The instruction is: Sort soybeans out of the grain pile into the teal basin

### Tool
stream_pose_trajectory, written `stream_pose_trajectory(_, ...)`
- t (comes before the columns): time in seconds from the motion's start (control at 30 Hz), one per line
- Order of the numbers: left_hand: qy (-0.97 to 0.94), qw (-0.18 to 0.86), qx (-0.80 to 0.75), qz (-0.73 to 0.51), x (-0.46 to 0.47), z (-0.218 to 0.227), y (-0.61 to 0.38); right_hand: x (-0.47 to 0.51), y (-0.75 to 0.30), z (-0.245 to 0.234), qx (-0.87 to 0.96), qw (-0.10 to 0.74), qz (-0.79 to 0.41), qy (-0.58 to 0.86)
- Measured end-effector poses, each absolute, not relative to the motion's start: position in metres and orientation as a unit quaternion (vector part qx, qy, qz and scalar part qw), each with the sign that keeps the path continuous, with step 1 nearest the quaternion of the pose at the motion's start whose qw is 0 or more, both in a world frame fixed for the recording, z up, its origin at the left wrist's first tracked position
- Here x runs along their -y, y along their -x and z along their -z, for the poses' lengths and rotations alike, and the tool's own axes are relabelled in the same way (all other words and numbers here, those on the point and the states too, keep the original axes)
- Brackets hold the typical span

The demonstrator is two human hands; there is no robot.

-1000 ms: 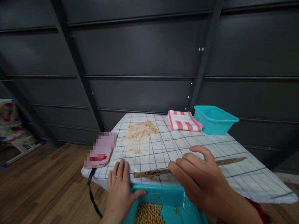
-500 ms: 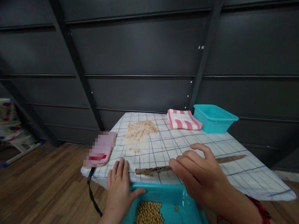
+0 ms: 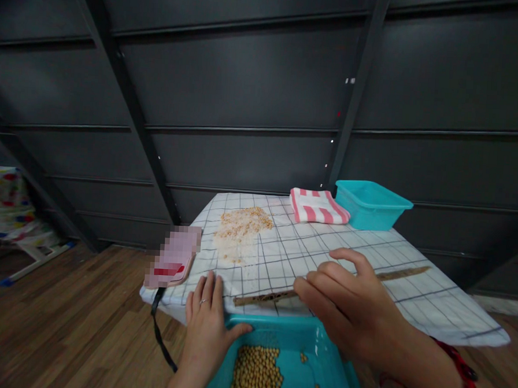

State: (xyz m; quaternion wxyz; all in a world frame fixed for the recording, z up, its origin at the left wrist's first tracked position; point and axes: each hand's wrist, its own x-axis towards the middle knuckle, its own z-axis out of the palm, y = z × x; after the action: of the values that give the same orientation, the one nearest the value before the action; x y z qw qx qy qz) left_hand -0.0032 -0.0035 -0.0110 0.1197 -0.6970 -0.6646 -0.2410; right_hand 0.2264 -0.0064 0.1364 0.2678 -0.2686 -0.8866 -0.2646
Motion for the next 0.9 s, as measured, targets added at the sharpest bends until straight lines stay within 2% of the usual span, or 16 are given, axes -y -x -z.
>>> stream_pose_trajectory(0.33,0.697,0.117,0.668,0.236,0.003,0.012,0.003,0.000,-0.231,-0.145,0.856,0.292,0.330,0.269)
stream_pose_trajectory(0.57,0.698,0.114,0.665,0.241,0.002,0.013,0.003,-0.013,-0.225,-0.141,0.871,0.272,0.325,0.249)
stream_pose_trajectory(0.9,0.694,0.113,0.670,0.239,0.003,0.011,0.002,-0.028,-0.233,-0.144,0.879,0.287,0.315,0.213)
